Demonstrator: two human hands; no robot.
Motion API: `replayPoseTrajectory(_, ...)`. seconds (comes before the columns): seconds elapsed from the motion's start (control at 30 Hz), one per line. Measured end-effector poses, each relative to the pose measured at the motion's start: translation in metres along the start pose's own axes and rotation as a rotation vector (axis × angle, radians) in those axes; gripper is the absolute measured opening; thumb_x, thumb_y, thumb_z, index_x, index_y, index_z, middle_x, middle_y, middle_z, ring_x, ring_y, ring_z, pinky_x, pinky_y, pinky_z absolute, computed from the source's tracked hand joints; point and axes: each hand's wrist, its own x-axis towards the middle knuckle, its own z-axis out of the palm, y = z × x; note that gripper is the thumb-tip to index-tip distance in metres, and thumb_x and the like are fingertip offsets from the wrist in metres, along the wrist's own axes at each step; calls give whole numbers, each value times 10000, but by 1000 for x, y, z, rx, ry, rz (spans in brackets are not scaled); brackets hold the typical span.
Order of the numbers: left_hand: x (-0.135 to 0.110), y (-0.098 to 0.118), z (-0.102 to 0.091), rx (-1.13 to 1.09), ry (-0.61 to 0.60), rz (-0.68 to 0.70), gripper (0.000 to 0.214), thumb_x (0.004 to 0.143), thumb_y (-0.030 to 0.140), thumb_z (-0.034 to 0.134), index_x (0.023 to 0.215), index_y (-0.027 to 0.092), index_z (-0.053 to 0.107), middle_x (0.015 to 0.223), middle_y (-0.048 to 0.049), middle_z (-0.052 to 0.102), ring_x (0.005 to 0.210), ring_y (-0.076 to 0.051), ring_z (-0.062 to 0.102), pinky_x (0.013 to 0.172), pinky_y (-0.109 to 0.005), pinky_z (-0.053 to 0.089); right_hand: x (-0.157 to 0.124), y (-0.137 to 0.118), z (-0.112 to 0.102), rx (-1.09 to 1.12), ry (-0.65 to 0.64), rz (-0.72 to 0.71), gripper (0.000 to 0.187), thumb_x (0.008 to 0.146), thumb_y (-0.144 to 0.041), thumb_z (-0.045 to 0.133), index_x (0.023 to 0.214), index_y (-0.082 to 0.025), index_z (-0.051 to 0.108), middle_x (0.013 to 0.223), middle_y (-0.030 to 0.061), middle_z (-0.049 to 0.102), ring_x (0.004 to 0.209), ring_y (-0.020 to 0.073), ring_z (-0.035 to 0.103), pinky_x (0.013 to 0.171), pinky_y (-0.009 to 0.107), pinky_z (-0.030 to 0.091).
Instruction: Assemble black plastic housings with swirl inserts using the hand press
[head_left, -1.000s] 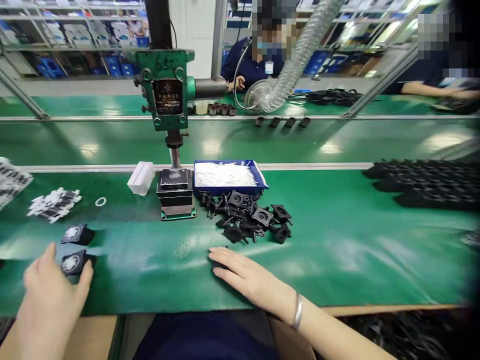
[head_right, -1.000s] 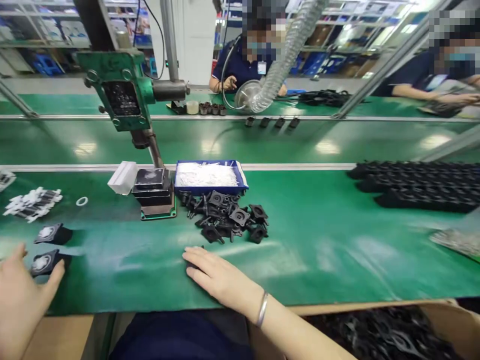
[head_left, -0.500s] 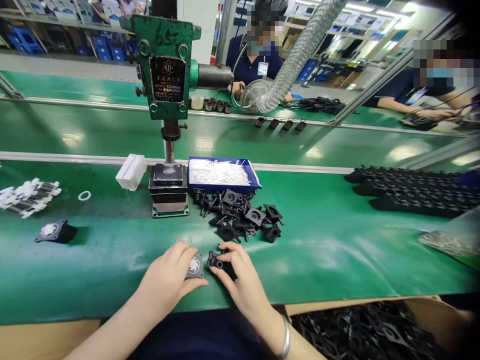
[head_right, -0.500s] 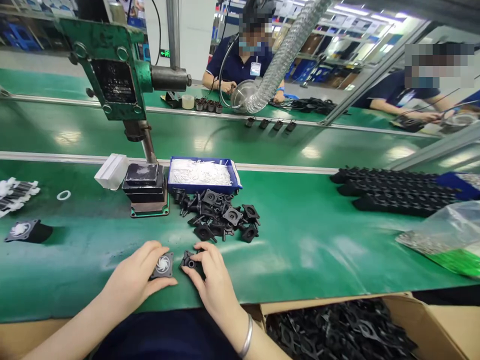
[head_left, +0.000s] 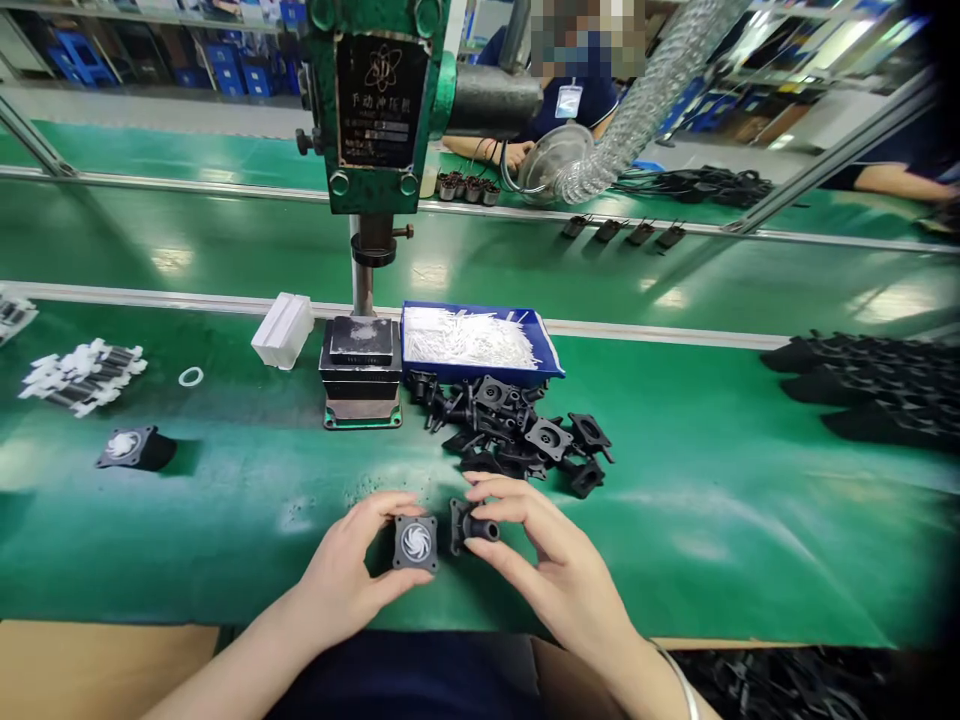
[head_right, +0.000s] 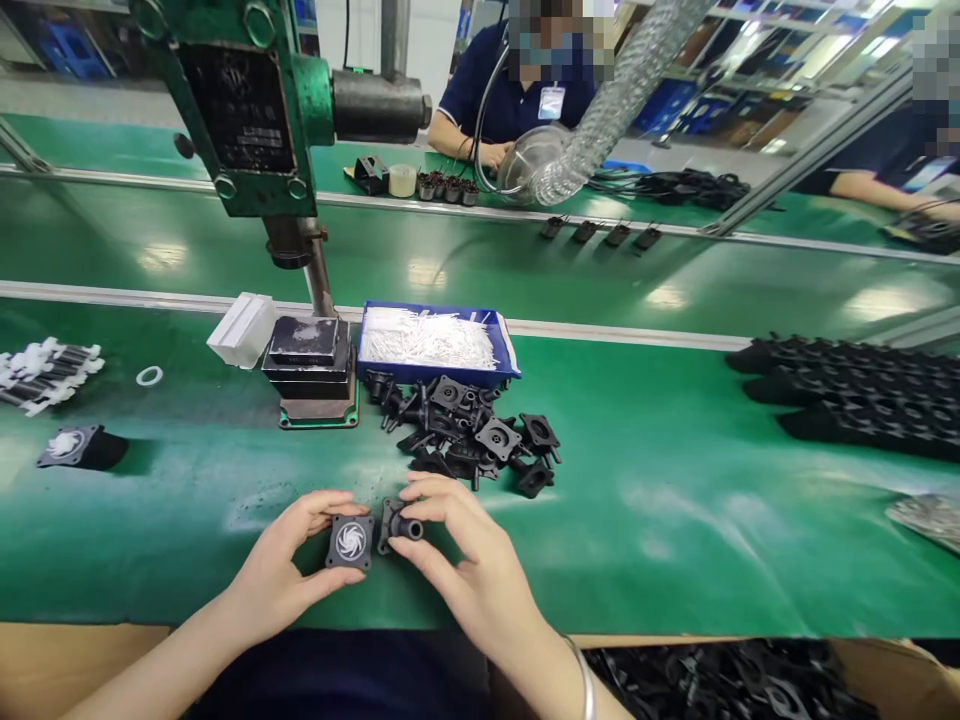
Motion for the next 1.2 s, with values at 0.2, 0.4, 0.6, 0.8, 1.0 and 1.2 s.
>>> replayPoseTrajectory(0.2,2,1,1,-91,7,35,684,811,144,740,1355,371,395,1221,16,662,1114,-170,664,985,-312,550,18,-26,16,43,-118,-172,215,898,-147,690,1072,-213,584,1103,49,669,1192,187,577,1056,346,491)
replayPoseTrajectory(0.4,1,2,1,11,55,83,624,839,245,743,1354,332,401,1197,-22,671,1065,-191,689,930,-317,578,18,-19,28,-40,-107,-200,221,894,-121,685,1074,-181,572,1092,73,657,1194,206,556,1047,370,489)
replayPoseTrajectory(0.6,1,1,1,82,58,100,584,862,264,715,1356,327,410,1237,-35,660,1086,-199,683,934,-324,583,18,-19,31,-75,-104,-218,218,906,-132,668,1095,-179,571,1081,90,652,1194,228,558,1031,405,505)
replayPoseTrajectory(0.8,1,1,1,27,37,116,587,891,318,701,1381,359,381,1323,-33,617,1157,-196,653,995,-336,557,12,-5,43,73,-86,-109,171,935,-209,653,1079,-226,564,1070,51,662,1149,191,595,1108,417,447)
replayPoseTrajectory(1.0,-1,-2,3,4,53,131,587,876,298,719,1369,326,400,1319,-56,615,1201,-218,628,1020,-362,543,9,-2,45,63,-109,-109,172,937,-233,654,1079,-246,559,1071,34,664,1157,187,598,1159,445,383)
replayPoseTrajectory(1.2,-2,-3,3,-26,79,155,574,859,322,739,1346,277,438,1277,-83,626,1154,-232,650,996,-373,556,10,-5,47,39,-37,-137,148,934,-208,644,1065,-239,583,1042,52,674,1213,227,576,1071,445,477)
